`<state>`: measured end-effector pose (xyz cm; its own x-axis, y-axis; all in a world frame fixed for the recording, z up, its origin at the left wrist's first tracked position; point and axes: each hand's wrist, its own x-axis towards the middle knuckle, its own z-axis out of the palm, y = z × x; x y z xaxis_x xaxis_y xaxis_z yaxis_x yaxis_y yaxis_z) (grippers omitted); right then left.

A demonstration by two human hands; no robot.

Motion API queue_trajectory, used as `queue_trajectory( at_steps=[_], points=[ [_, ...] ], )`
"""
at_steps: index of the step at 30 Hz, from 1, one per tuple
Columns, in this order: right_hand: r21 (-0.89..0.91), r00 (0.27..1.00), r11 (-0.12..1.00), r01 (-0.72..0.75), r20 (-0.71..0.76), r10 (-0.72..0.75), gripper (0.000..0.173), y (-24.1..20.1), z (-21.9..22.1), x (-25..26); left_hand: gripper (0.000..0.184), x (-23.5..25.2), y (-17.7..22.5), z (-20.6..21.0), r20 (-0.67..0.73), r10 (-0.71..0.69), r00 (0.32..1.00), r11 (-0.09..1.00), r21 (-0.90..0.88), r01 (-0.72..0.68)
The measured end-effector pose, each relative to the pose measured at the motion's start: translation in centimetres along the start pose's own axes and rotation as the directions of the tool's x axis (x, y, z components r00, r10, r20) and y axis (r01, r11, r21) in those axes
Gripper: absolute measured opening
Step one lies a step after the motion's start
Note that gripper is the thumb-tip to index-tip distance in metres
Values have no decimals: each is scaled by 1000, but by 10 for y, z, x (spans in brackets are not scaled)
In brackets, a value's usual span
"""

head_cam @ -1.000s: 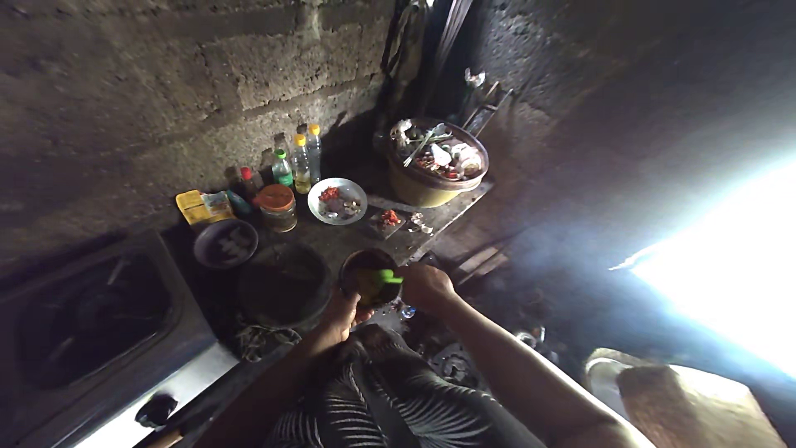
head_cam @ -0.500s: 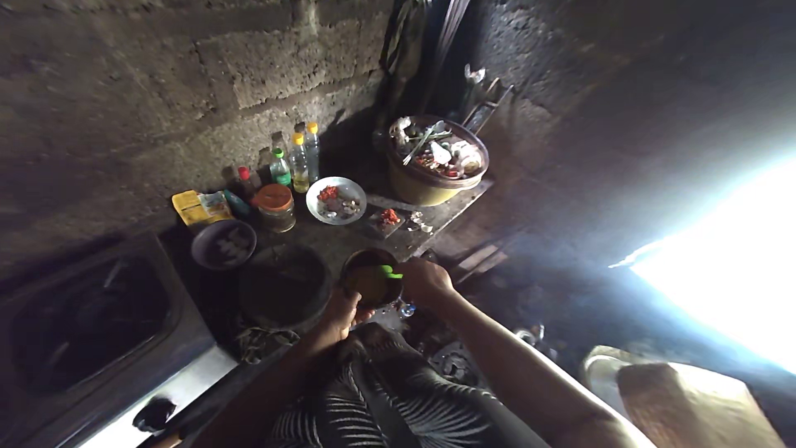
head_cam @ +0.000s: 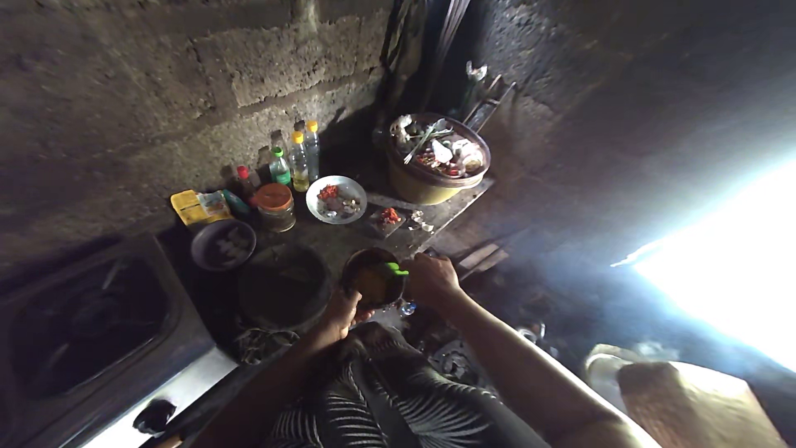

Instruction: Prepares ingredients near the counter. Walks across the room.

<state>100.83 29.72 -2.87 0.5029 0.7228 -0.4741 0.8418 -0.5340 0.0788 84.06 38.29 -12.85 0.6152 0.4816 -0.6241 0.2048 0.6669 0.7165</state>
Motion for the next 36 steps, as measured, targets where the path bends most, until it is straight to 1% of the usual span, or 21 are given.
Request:
queue_trajectory(
  at_steps=[2,3,4,6,7,9,10,12,13,16,19,20,22,23,26,29,30,32,33,35,36],
  points=[
    [47,994,998,47,95,-51,35,-1,2,1,43,1,0,0,-5,-1,1000,1000,-24,1],
    [73,991,995,66,113,-74,35,-1,3,1,48,1,1,0,-5,-3,1000,999,-33,3],
    [76,993,996,48,100,-55,36,-4,2,0,52,2,1,0,-6,-5,1000,999,-37,5],
    [33,997,999,-23,70,21,37,-9,-1,-3,49,4,1,0,-34,-5,999,999,-39,4],
    [31,996,999,-28,86,25,36,-10,-1,-3,50,4,1,-1,-40,-9,999,999,-38,8],
    [103,989,994,27,142,-41,35,-8,0,-2,52,3,2,-1,-54,-12,998,999,-45,10],
    [123,990,992,28,134,-45,36,-8,-1,-2,52,2,3,-1,-54,-8,999,999,-49,5],
    [91,996,995,-43,77,36,35,-12,-2,-5,53,2,3,-1,-41,8,999,999,-47,-10],
    [69,995,996,-61,85,55,35,-13,-2,-4,53,2,3,-1,-39,11,999,999,-46,-13],
    [137,987,990,47,147,-67,34,-9,2,-1,53,3,1,-1,-48,9,999,999,-51,-12],
    [84,996,996,-32,85,25,36,-16,-3,-8,44,4,1,-1,-40,15,999,999,-51,-17],
    [82,995,996,-29,97,21,34,-15,-1,-7,45,4,0,-1,-38,9,999,998,-59,-11],
    [153,987,987,48,146,-71,34,-10,3,-3,51,4,0,-1,-55,5,998,998,-68,-9],
    [169,987,984,56,140,-80,34,-9,4,-3,55,4,0,-2,-58,6,998,997,-71,-10],
    [88,994,995,-40,105,31,36,-14,0,-7,56,4,0,0,-57,6,998,998,-59,-9],
    [194,985,979,66,146,-95,33,-7,5,-3,55,3,1,0,-66,6,998,998,-64,-11],
    [189,988,981,49,132,-75,35,-9,3,-3,53,3,1,0,-73,3,997,998,-62,-7],
    [125,995,991,-42,98,30,38,-14,1,-6,54,5,0,1,-63,-3,998,998,-57,-1],
    [116,993,992,-45,110,32,38,-14,3,-5,55,5,-1,1,-56,-6,998,998,-60,2],
    [172,986,984,49,149,-75,35,-7,7,1,55,6,-1,0,-54,-2,999,998,-70,-2],
    [185,985,980,73,141,-100,33,-7,8,2,55,6,-1,-1,-51,2,999,998,-69,-5]
  ],
)
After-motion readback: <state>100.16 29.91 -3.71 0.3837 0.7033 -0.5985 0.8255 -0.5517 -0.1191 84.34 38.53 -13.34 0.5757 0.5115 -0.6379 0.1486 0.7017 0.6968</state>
